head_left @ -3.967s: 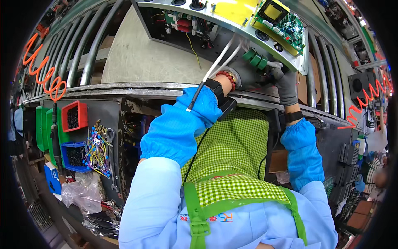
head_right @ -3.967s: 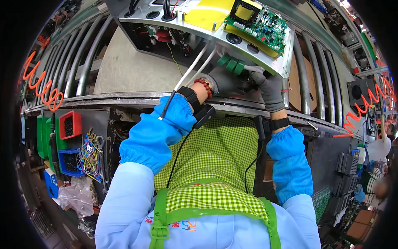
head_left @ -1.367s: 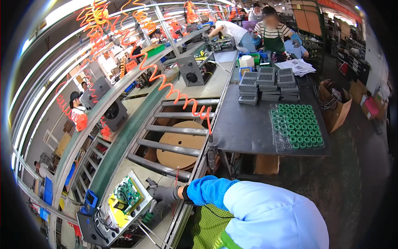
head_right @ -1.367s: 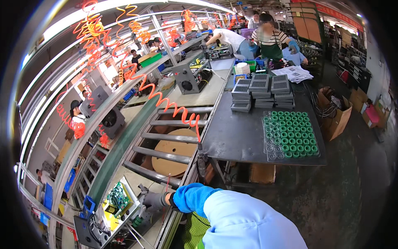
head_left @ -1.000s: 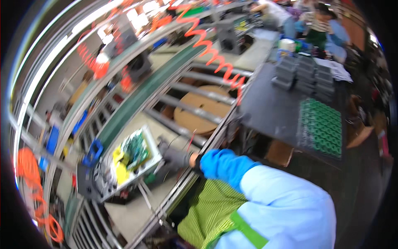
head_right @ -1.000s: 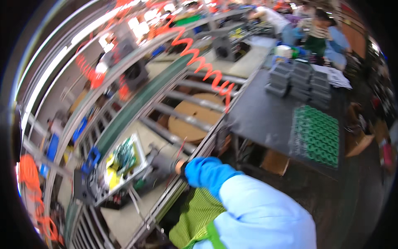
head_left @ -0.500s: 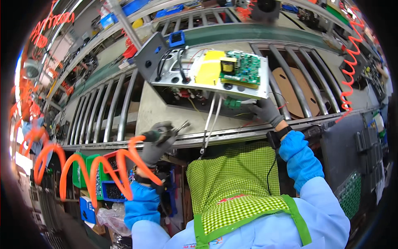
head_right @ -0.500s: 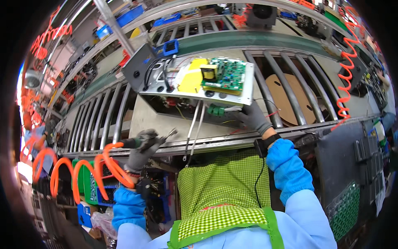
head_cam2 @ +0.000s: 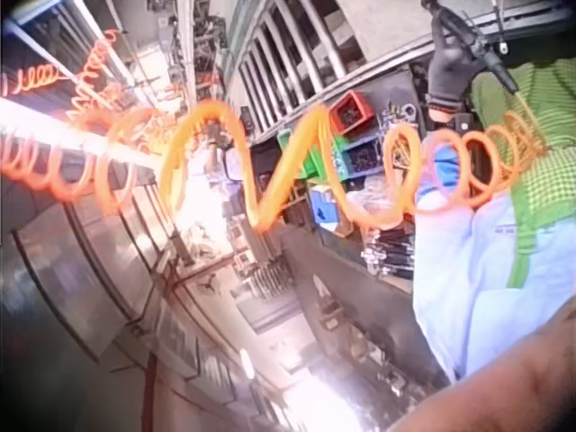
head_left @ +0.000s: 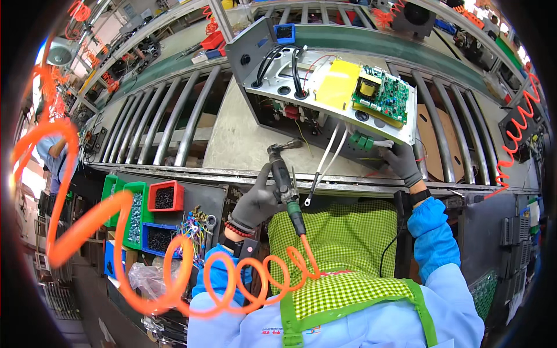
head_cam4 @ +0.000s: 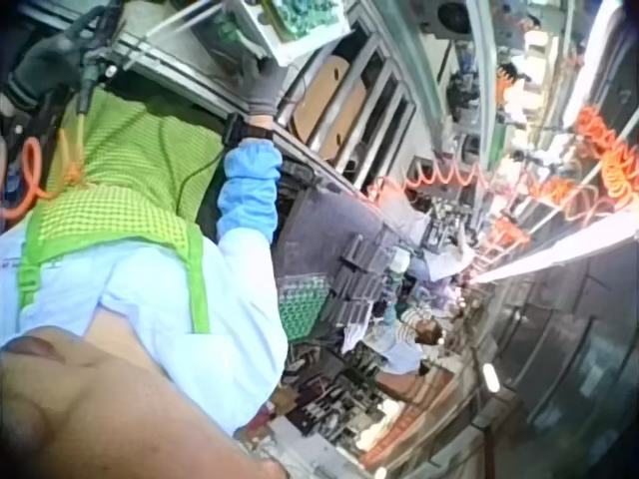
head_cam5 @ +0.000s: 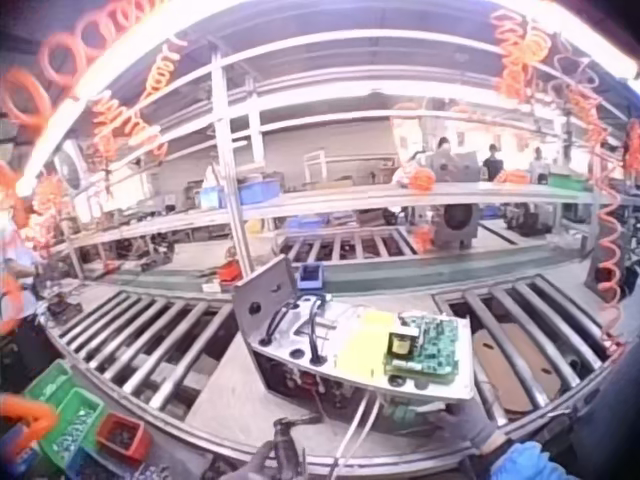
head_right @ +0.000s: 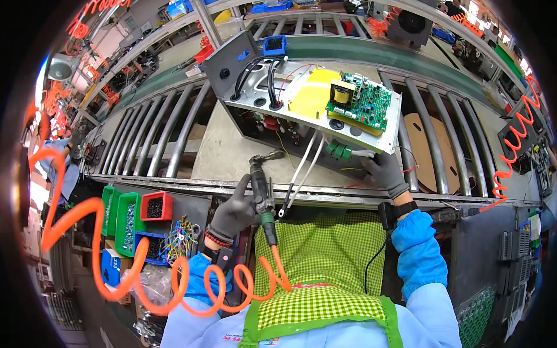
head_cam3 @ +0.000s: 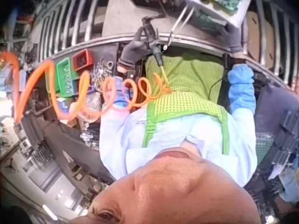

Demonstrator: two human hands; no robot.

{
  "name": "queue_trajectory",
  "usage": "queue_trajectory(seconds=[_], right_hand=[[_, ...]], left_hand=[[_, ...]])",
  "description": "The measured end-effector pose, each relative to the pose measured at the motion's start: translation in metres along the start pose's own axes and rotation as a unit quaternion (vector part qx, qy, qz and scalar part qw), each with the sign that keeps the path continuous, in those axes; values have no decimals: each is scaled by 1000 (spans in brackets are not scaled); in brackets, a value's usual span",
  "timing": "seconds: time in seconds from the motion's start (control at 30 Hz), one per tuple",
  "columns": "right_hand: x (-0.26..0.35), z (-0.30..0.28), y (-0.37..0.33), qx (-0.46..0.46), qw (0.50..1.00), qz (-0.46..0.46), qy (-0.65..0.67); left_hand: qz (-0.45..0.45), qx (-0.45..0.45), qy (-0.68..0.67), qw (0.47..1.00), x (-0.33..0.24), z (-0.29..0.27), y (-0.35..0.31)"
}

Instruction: Assembling components and wiring for a power inverter unit on an industrial conveyor line.

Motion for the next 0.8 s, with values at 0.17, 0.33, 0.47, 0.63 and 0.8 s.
queue_trajectory(seconds=[0.17,0.33,0.47,0.63,0.8], right_hand=[[-6,1,-2,-3,997,33,72],[2,0,-2,3,996,43,80],[3,2,0,11,998,49,48],[2,-3,0,12,999,37,-12],[-2,-5,3,25,998,15,-55]], left_hand=[[11,-123,77,989,26,-36,25],[-15,-163,-122,979,35,-56,11],[42,-75,-174,981,9,-25,-26],[107,50,-126,985,-55,36,-84],[-113,49,97,988,-23,73,-110]])
Point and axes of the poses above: each hand's wrist, its own y-axis towards the middle knuckle, its own z-axis out of the palm, x = y × z, the point moved 9 cm from there along y, towards the middle knuckle, and after that the axes turned 1 degree about -x, right-handed, at the moved point
